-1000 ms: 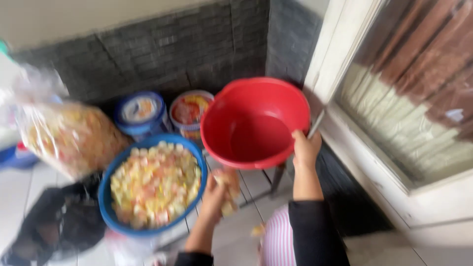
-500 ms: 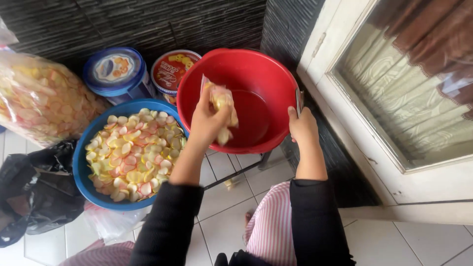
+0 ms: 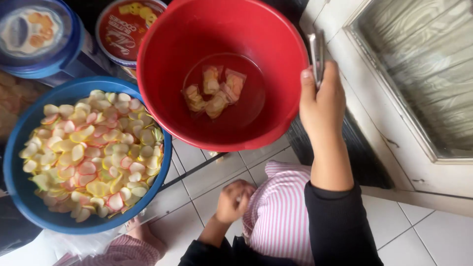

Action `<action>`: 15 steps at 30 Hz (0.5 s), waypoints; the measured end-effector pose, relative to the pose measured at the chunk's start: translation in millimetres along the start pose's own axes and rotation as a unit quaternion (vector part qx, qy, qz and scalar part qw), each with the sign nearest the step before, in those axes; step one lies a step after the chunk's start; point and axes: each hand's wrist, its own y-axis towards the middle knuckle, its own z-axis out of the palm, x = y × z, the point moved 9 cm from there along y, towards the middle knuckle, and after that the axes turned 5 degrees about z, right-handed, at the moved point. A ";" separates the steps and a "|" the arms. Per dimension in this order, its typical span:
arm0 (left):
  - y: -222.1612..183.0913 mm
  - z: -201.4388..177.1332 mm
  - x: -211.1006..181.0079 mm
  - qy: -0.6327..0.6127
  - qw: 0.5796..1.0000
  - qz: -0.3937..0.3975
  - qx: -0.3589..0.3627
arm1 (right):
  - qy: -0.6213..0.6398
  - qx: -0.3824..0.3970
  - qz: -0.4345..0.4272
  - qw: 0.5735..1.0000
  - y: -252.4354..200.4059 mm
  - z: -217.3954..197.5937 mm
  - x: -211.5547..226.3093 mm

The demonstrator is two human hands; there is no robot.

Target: Sorting and inspecting crackers from a large bowl using tongs and hands.

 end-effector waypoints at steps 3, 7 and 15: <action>-79.1 32.6 152.1 0.072 0.961 -0.259 0.062 | 0.081 0.011 -0.098 0.992 -16.1 8.9 45.5; -155.4 47.6 299.6 0.225 0.818 -0.483 0.216 | 0.117 0.106 -0.101 0.982 -31.9 42.4 78.7; -114.1 69.4 401.9 0.239 0.829 -0.421 0.279 | 0.116 0.171 -0.083 0.975 -19.8 85.0 90.9</action>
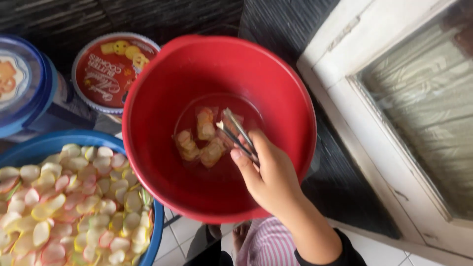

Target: Sorting and inspecting crackers from a large bowl using tongs and hands.

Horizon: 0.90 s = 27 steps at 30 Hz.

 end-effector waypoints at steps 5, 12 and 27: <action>-38.0 35.5 8.7 0.039 0.998 0.017 0.047 | 0.014 0.035 0.048 0.998 12.6 11.4 -10.3; -95.2 49.5 -8.5 0.102 0.988 0.063 0.097 | 0.023 0.050 0.048 0.997 7.8 27.5 7.5; -167.1 135.7 30.9 0.250 0.944 0.104 0.187 | 0.070 -0.005 0.017 0.997 13.7 31.9 13.8</action>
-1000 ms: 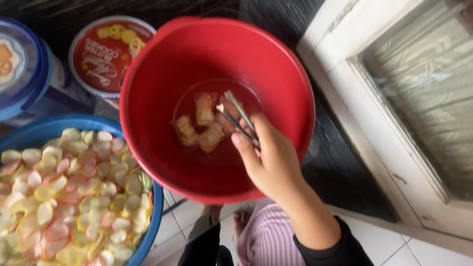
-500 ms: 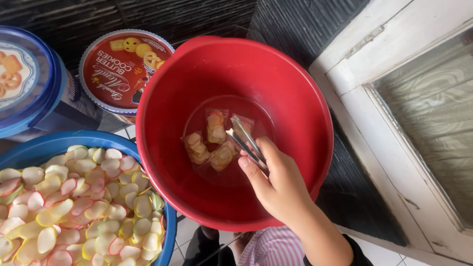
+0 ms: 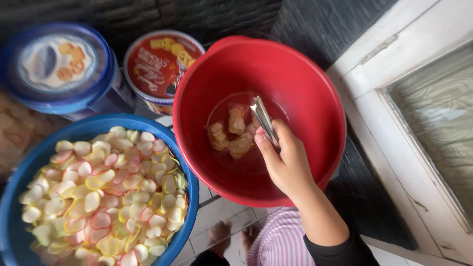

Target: Sorting and inspecting crackers from a large bowl using tongs and hands.

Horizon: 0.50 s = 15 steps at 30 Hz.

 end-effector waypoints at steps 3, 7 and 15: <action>-13.4 -49.1 9.0 0.050 0.999 -0.001 0.020 | 0.002 -0.026 0.009 1.000 -6.2 -18.2 1.8; -115.1 -165.8 -24.7 -0.103 0.987 -0.073 0.101 | 0.020 -0.117 -0.023 0.993 -18.7 -64.4 -0.4; -347.3 -472.0 -148.2 -0.080 0.899 0.189 -0.387 | 0.439 -0.175 0.076 0.878 -42.3 -124.9 -25.7</action>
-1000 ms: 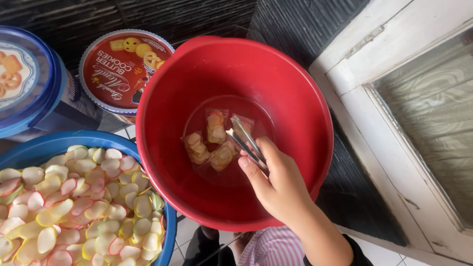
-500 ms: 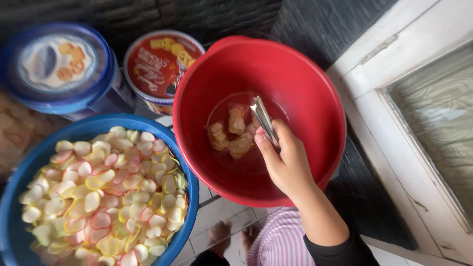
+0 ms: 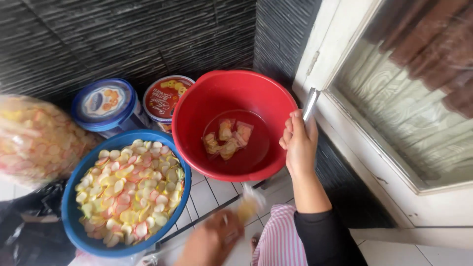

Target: Sorting and inspecting crackers from a large bowl using tongs and hands.

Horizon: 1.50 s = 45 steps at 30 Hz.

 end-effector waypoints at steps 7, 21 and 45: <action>51.1 -136.7 -41.7 0.140 0.976 -0.085 -0.144 | -0.088 -0.027 -0.006 0.996 -31.6 1.1 -10.7; -291.3 -230.2 126.8 0.060 0.772 -0.268 -0.573 | -0.297 0.222 -0.193 0.908 -103.8 139.5 -62.6; -288.6 -83.2 209.4 0.216 0.803 -0.522 -0.191 | -0.387 0.502 -0.276 0.723 -280.7 281.4 -164.0</action>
